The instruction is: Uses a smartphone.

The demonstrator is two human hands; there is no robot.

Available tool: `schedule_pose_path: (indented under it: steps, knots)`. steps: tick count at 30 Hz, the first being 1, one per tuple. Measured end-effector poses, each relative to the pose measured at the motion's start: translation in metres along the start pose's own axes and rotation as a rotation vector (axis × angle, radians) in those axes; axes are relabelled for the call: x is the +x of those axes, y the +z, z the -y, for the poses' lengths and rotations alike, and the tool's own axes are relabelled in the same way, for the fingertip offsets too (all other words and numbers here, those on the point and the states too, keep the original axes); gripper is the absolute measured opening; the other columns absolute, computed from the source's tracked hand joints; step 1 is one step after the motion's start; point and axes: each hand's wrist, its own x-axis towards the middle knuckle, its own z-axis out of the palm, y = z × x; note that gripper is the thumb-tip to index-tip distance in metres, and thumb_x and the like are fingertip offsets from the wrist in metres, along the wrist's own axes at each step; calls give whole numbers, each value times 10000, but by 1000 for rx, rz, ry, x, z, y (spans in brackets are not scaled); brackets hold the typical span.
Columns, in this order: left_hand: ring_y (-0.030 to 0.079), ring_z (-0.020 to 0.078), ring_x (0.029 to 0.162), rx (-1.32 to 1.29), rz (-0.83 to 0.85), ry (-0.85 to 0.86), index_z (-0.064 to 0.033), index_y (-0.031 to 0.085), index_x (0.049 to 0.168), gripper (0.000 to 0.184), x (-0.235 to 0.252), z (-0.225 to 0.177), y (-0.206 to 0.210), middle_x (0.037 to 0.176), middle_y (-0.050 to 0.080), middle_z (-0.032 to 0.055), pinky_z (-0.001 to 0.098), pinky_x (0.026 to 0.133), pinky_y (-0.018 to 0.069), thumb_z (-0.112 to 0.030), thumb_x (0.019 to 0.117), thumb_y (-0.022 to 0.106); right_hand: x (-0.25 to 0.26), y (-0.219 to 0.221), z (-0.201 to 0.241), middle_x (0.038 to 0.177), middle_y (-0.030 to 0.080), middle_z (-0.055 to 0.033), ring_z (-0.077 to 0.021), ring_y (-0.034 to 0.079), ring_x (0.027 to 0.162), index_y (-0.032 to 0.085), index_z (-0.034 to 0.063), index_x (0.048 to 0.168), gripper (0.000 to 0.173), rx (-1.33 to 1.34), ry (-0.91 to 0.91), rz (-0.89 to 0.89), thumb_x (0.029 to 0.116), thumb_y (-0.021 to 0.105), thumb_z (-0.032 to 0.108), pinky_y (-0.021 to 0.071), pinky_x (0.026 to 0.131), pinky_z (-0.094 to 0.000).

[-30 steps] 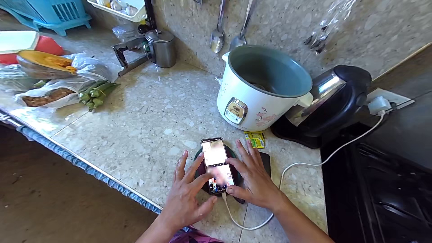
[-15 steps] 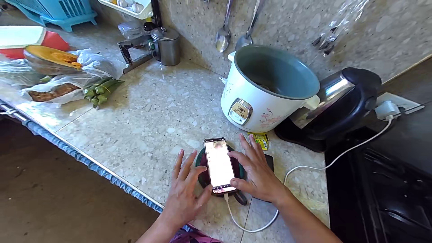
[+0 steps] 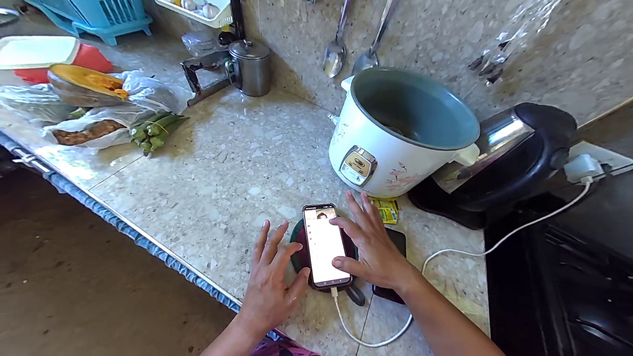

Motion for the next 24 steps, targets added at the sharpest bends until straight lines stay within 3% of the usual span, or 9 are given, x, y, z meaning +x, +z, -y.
schedule_pose_path:
  steps: [24]
  knots:
    - [286,419,1512,6,-2,-8,-171,671,1139,293,0,0,0,1530,499,151,578,1212,271,-378,935,631,0,6,7,1709,197,-154,-465,40,1573,615,315,1377,877,15,-32,46,821,338,934,75,1209,-738]
